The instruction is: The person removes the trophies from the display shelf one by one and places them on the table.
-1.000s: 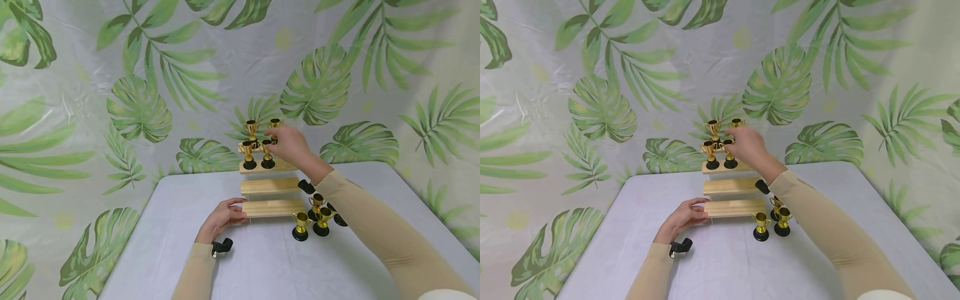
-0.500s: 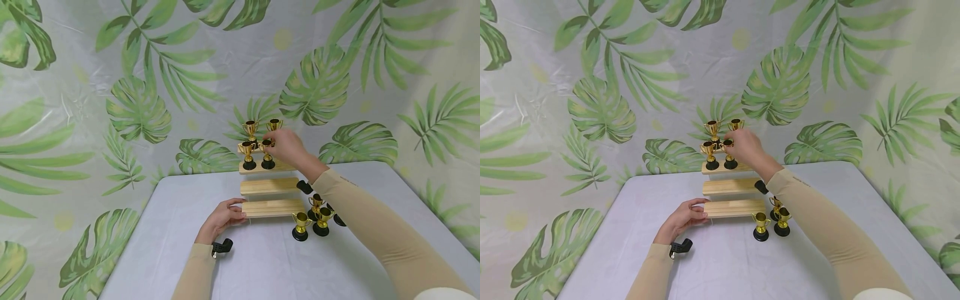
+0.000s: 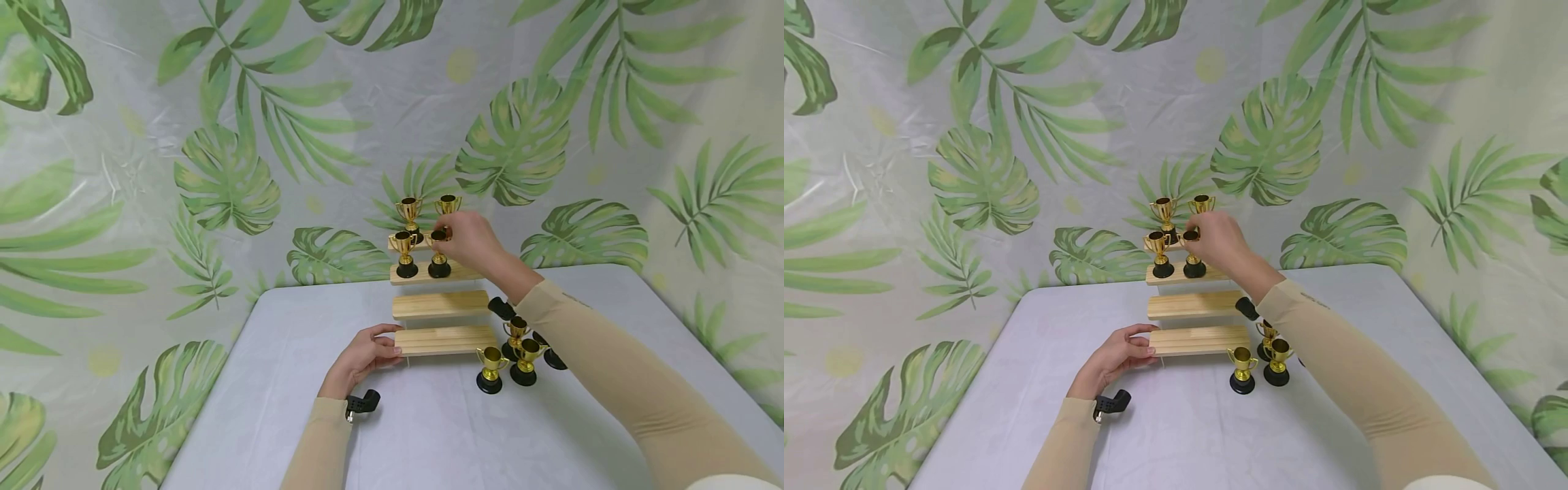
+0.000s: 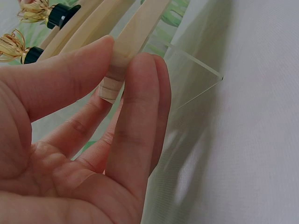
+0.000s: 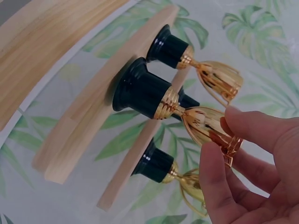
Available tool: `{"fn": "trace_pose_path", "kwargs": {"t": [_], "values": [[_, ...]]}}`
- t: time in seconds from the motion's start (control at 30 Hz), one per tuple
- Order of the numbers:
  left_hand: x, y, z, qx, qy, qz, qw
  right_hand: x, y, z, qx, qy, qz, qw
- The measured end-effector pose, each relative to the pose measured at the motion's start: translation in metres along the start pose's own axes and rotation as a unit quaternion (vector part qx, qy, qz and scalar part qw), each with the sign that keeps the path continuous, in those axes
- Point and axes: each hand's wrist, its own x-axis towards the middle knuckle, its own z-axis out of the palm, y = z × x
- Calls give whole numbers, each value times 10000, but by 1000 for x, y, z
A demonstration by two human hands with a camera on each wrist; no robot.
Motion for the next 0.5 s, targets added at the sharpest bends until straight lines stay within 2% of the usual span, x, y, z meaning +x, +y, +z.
{"fn": "trace_pose_path", "kwargs": {"t": [0.5], "values": [[0, 0, 0, -24, 33, -61, 10000, -23, -5, -18, 27, 230, -257, 9994]]}}
